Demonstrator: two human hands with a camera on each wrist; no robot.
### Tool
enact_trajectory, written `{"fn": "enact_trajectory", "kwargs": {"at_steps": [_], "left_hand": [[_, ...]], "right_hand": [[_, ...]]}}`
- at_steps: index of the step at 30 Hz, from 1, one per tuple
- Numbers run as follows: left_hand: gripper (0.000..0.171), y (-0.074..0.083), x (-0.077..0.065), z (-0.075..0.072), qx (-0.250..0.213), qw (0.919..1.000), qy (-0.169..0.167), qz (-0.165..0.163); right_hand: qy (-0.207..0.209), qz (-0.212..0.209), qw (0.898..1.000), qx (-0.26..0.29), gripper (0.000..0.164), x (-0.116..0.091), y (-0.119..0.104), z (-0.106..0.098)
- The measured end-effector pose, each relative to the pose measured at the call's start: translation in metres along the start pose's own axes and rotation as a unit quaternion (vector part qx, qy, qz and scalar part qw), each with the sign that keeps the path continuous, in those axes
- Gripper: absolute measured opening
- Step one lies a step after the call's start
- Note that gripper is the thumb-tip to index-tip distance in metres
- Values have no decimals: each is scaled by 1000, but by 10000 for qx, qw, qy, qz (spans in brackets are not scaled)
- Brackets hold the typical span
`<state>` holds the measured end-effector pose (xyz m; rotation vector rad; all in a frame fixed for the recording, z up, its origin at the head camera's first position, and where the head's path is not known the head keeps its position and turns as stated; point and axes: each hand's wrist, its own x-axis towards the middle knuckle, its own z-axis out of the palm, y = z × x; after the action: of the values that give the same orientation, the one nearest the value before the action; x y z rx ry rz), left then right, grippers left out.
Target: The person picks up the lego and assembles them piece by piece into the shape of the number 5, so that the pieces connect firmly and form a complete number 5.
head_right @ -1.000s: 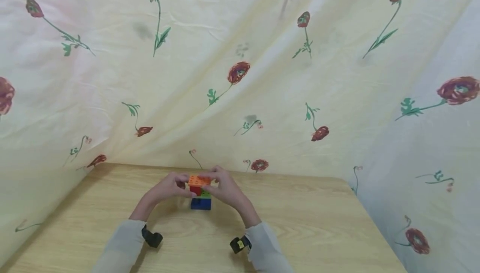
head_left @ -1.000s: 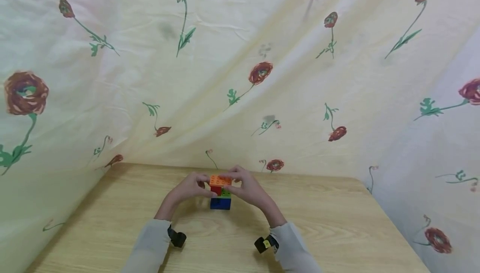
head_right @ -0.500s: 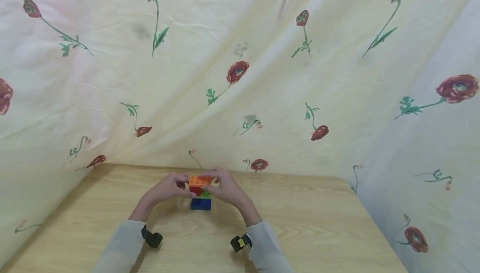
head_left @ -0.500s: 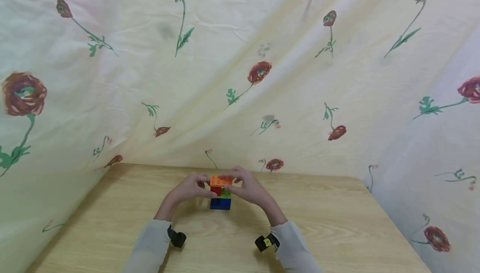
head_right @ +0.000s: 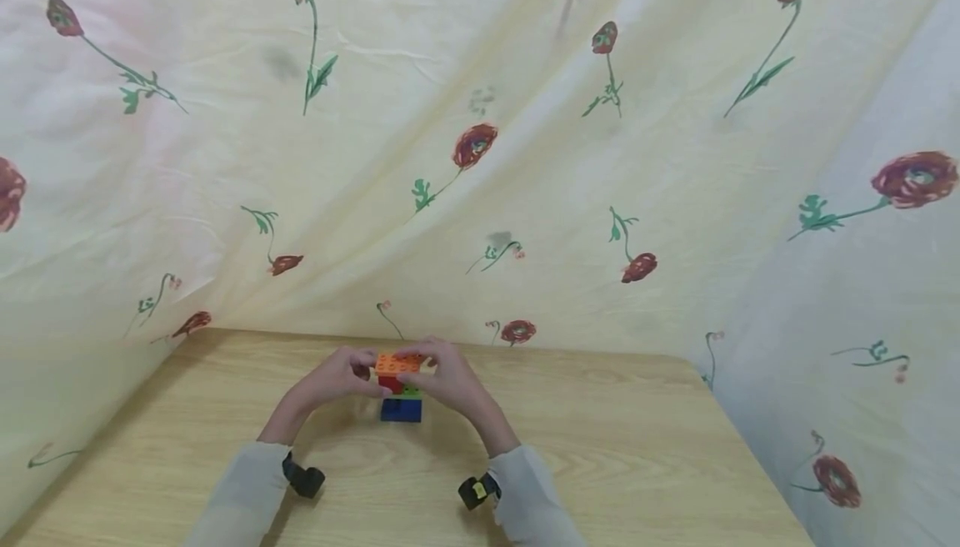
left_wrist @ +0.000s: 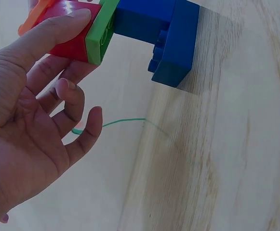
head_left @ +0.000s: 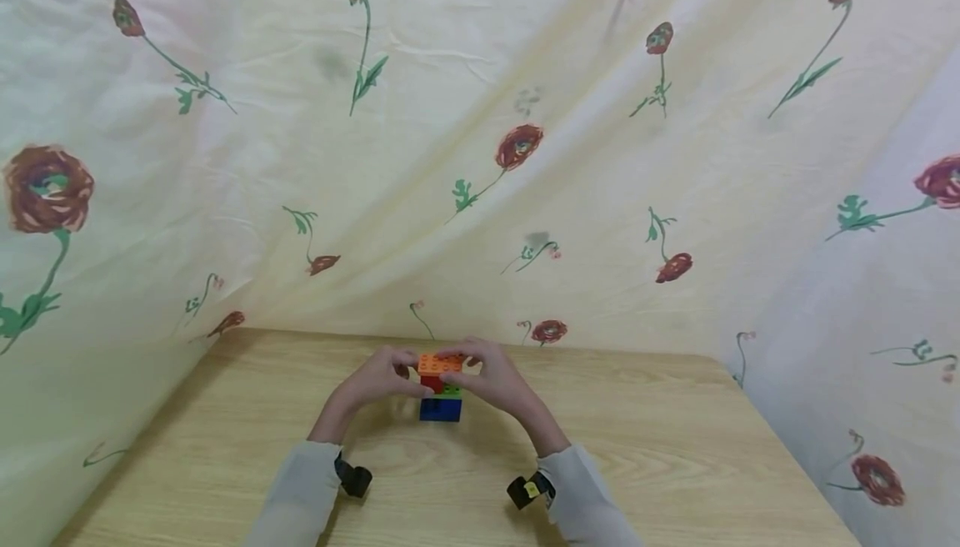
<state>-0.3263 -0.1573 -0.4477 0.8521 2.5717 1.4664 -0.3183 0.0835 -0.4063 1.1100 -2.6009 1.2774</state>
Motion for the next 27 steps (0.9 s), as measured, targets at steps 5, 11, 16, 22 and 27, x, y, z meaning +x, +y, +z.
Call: {"fn": "enact_trajectory", "kwargs": {"at_steps": [5, 11, 16, 22, 27], "left_hand": [[17, 2, 0, -1, 31, 9999, -17, 99], [17, 5, 0, -2, 28, 9999, -38, 99], [18, 7, 0, -3, -30, 10000, -44, 82], [16, 6, -1, -2, -3, 9999, -63, 141], [14, 4, 0, 0, 15, 9999, -90, 125]], "right_hand": [[27, 31, 10000, -11, 31, -1, -1, -1], [-32, 80, 10000, -4, 31, 0, -3, -4], [-74, 90, 9999, -13, 32, 0, -6, -5], [-120, 178, 9998, 53, 32, -2, -6, -6], [-112, 158, 9998, 50, 32, -3, -4, -5]]}}
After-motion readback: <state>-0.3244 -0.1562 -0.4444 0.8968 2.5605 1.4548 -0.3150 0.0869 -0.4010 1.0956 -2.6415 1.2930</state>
